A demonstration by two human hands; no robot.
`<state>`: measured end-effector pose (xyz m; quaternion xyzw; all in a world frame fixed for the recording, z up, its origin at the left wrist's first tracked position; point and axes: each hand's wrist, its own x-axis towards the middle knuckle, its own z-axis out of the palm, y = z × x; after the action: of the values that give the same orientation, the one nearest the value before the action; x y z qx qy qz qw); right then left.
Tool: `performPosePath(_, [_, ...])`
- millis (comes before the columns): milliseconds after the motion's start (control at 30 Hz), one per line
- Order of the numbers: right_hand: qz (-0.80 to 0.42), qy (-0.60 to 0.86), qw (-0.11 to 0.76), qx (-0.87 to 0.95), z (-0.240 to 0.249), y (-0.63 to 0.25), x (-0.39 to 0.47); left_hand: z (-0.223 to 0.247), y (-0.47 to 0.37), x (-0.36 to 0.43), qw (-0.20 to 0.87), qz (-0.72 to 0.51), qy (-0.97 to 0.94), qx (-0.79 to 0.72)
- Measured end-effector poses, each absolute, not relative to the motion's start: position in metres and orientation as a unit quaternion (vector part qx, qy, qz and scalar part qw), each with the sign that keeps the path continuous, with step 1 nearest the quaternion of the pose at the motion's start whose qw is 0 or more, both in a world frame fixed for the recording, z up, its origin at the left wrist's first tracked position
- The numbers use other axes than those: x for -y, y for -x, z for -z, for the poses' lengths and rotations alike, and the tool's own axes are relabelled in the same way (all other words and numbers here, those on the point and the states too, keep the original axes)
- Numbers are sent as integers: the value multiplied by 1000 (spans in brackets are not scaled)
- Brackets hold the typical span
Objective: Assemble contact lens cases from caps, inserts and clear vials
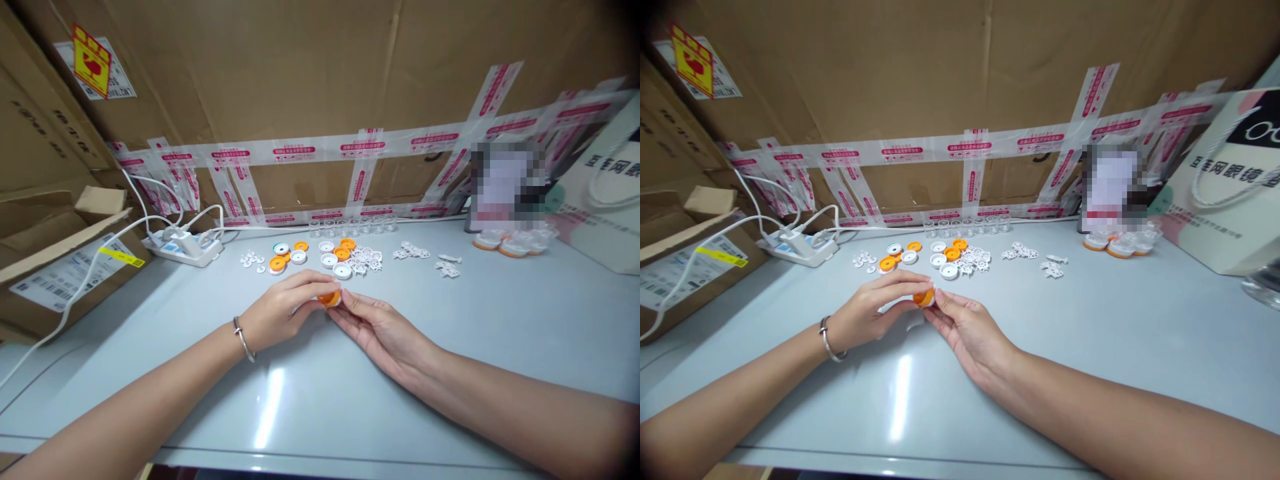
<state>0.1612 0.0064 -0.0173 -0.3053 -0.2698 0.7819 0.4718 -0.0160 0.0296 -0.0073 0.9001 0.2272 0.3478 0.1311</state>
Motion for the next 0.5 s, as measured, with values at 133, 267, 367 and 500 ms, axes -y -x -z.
performPosePath(133, [-782,315,464,272,16,-161,-6,7,17,-30,122,-349,-899,-234])
performPosePath(267, [-779,328,455,280,15,-160,-6,5,18,-28,96,-341,-901,-252])
performPosePath(367, [-777,332,454,282,15,-160,-6,5,18,-28,82,-336,-903,-256])
performPosePath(500, [-780,333,451,277,16,-162,-6,4,17,-28,85,-331,-907,-246])
